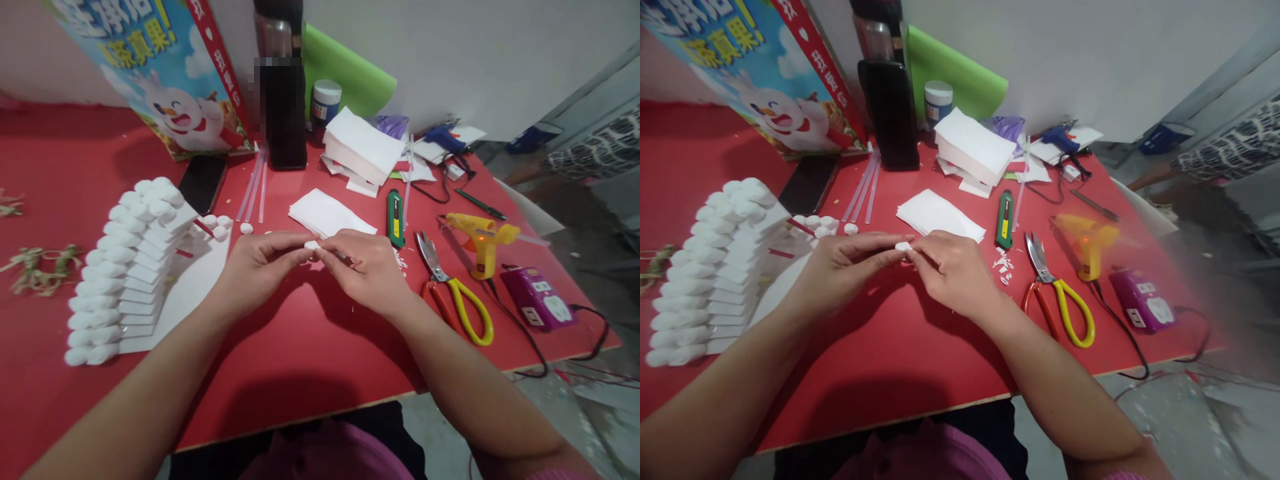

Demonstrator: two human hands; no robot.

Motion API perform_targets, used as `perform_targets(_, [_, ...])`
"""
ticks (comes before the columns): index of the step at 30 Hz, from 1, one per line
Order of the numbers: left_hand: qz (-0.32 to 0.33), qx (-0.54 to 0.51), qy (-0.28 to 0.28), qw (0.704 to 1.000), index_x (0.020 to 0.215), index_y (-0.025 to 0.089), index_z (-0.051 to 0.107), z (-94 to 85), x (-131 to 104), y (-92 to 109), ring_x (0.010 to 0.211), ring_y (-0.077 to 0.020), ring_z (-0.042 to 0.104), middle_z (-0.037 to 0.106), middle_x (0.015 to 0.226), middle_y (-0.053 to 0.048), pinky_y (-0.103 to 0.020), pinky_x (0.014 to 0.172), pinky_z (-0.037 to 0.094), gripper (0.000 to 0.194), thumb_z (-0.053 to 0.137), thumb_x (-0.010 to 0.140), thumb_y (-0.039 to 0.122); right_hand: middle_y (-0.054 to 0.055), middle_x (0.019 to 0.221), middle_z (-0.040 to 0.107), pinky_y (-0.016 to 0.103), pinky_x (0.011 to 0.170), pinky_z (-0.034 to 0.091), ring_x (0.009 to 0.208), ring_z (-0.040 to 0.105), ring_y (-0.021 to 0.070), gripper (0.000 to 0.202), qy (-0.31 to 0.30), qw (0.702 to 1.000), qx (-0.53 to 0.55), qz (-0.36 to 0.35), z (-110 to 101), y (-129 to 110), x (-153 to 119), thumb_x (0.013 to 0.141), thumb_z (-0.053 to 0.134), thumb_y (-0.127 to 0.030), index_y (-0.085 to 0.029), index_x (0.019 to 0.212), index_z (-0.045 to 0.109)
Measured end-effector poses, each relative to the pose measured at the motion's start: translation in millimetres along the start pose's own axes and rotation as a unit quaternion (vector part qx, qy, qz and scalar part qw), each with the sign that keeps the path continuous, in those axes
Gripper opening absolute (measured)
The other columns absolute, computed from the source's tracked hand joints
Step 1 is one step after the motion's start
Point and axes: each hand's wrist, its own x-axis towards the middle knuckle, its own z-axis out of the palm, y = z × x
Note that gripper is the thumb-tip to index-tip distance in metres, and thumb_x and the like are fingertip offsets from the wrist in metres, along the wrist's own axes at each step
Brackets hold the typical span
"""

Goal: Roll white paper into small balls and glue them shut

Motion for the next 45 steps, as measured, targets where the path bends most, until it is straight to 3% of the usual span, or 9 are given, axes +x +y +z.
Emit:
perform_targets(11, [-0.035,-0.017,0.047,0.998,0.088,0.023,0.087,6.9,-2,2,0.084,-0.0199,0.079,0.085,0.088,-0.002,-0.026,0.078,0.061,0.006,0.084,0.084,0.024,0.008,0.079,0.068,0.031,0.062,0.04,0.068,0.059,0.0183,0.025,0.004,0.984,-0.173,-0.041,7,-7,-6,0.102,0.052,-0.021,-0.012,0.091,0.072])
perform_targets(25, [-0.057,-0.087,0.029,0.994,0.086,0.022,0.087,5.0,0,-2,0.077,-0.0205,0.079,0.084,0.081,-0.004,-0.027,0.072,0.064,0.013,0.091,0.073,0.021,0.01,0.09,0.069,0.032,0.068,0.044,0.074,0.06,0.019,0.021,-0.072,0.99,-0.103,-0.07,-4,0,-3,0.101,0.049,-0.018,-0.011,0.102,0.069])
perform_targets(29, [-0.014,-0.051,0.032,0.998,0.085,0.023,0.087,3.3,0,-3,0.079,-0.0202,0.077,0.083,0.083,-0.003,-0.028,0.074,0.062,0.009,0.09,0.077,0.024,0.009,0.088,0.07,0.032,0.069,0.045,0.076,0.062,0.0187,0.02,-0.063,0.995,-0.07,-0.036,-3,-3,-2,0.101,0.05,-0.02,-0.014,0.096,0.069])
perform_targets(32, [0.026,-0.001,0.037,0.999,0.088,0.023,0.086,-1.6,3,-5,0.083,-0.0206,0.075,0.083,0.091,-0.005,-0.03,0.076,0.06,0.011,0.088,0.081,0.031,0.006,0.079,0.07,0.031,0.068,0.048,0.071,0.064,0.0174,0.026,-0.044,0.993,0.049,0.093,-4,-6,2,0.102,0.058,-0.038,-0.017,0.09,0.069])
perform_targets(34, [0.017,-0.019,0.033,0.999,0.093,0.023,0.085,-5.2,5,-8,0.083,-0.0213,0.075,0.082,0.095,-0.006,-0.032,0.076,0.06,0.015,0.086,0.083,0.035,0.006,0.078,0.073,0.031,0.066,0.055,0.068,0.069,0.0185,0.042,-0.048,0.944,0.218,0.244,-6,-6,6,0.102,0.057,-0.058,-0.018,0.096,0.07])
perform_targets(36, [-0.008,-0.047,0.029,0.998,0.098,0.023,0.084,-7.7,6,-11,0.082,-0.0217,0.075,0.082,0.095,-0.006,-0.033,0.077,0.061,0.019,0.086,0.084,0.037,0.009,0.084,0.078,0.034,0.063,0.061,0.068,0.076,0.0218,0.056,-0.082,0.835,0.401,0.369,-6,-2,10,0.104,0.046,-0.069,-0.018,0.112,0.068])
perform_targets(38, [-0.018,-0.041,0.026,0.999,0.1,0.023,0.084,-9.3,6,-12,0.084,-0.022,0.075,0.083,0.095,-0.006,-0.034,0.08,0.06,0.021,0.085,0.085,0.037,0.011,0.091,0.081,0.035,0.062,0.065,0.069,0.079,0.0229,0.056,-0.139,0.722,0.527,0.425,-4,3,12,0.109,0.035,-0.064,-0.018,0.124,0.064])
perform_targets(40, [-0.003,-0.009,0.019,1.0,0.101,0.024,0.084,-10.5,6,-11,0.09,-0.0222,0.076,0.083,0.098,-0.006,-0.033,0.086,0.06,0.02,0.085,0.085,0.036,0.011,0.093,0.082,0.033,0.061,0.066,0.068,0.079,0.0207,0.048,-0.18,0.649,0.601,0.43,-2,7,13,0.113,0.029,-0.05,-0.018,0.126,0.062])
perform_targets(45, [0.033,0.041,0.001,0.999,0.102,0.027,0.086,-12.8,5,-4,0.095,-0.0225,0.078,0.084,0.102,-0.005,-0.032,0.091,0.059,0.016,0.082,0.086,0.031,0.009,0.093,0.082,0.028,0.057,0.066,0.067,0.079,0.0173,0.04,-0.183,0.587,0.66,0.432,-2,9,12,0.115,0.028,-0.037,-0.017,0.118,0.063])
